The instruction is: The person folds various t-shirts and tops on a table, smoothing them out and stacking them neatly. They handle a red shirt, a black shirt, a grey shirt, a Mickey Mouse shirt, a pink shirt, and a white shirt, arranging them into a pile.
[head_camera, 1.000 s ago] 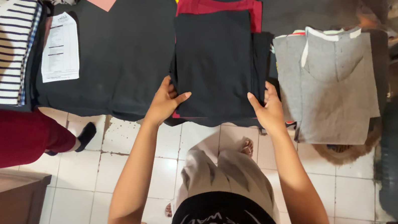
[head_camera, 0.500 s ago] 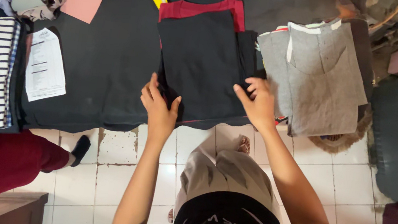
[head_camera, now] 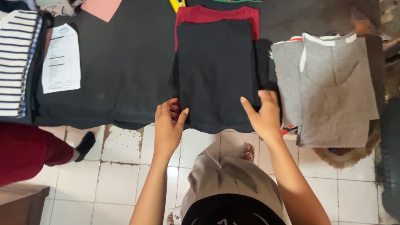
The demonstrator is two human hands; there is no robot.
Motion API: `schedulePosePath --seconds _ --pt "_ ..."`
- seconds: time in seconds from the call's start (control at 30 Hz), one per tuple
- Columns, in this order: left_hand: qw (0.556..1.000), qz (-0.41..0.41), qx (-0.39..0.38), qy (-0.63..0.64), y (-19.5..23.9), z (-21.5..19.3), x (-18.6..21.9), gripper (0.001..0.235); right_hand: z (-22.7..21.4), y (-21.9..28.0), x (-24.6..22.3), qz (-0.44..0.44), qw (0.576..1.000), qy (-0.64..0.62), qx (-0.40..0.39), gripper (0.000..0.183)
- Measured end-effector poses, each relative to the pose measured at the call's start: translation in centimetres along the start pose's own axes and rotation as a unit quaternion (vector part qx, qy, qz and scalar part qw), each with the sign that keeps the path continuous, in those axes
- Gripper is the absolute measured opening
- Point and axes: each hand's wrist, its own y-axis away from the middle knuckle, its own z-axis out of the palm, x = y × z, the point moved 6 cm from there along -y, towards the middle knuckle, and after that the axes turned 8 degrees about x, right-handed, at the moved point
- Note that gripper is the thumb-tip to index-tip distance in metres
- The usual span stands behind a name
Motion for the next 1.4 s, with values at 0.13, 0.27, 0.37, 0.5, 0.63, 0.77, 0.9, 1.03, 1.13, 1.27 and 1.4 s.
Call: schedulePosePath --seconds 0.13,0.27,0.37,0.5,0.63,0.77,0.9,1.03,1.13,1.27,1.4 --pt "0.995 -0.092 -0.037 -0.003 1.0 -1.2 -0.8 0.029 -3.0 1.6 0.3 0.046 0.998 -0.006 0.046 0.034" --pt "0.974 -0.196 -0.1 0.059 3.1 -0.9 -1.7 0.03 -3.1 5.4 2.1 0.238 0.967 0.023 -0.084 0.027" --pt "0.97 -0.163 -0.078 0.16 4.2 0.1 -1.2 0.027 -1.8 6.2 2.3 0.297 0.938 -0.168 -0.064 0.033" --pt "0.916 -0.155 -0.078 0.361 5.1 1.8 -2.3 0.023 -0.5 6.5 3.5 0.389 0.844 -0.361 -0.077 0.025" --pt "0.876 -0.223 -0.082 0.419 5.8 3.2 -4.9 0.026 -0.1 6.6 4.1 0.423 0.762 -0.487 -0.067 0.02" --pt "0.808 -0.294 -0.135 0.492 6.7 3.1 -5.3 0.034 2.2 5.7 4.0 0.533 0.683 -0.491 -0.093 0.023" --pt "0.715 -0.371 -0.143 0.575 6.6 3.0 -3.2 0.029 3.9 2.1 1.7 0.491 0.722 -0.471 -0.124 0.021" --pt "0.691 -0.369 -0.125 0.609 4.4 2.4 0.3 0.038 2.5 -0.9 -2.0 0.428 0.731 -0.51 -0.151 0.025" --pt "0.709 -0.346 -0.141 0.599 2.5 1.4 3.0 0.038 -1.4 -1.1 -3.6 0.409 0.749 -0.49 -0.177 0.033" --pt "0.785 -0.28 -0.235 0.5 0.4 -1.5 7.2 0.032 -6.6 -0.2 -6.0 0.369 0.776 -0.454 -0.235 0.041" --pt "0.824 -0.181 -0.313 0.436 -1.2 -3.5 12.6 0.032 -11.5 -2.4 -6.5 0.378 0.795 -0.429 -0.203 0.039"
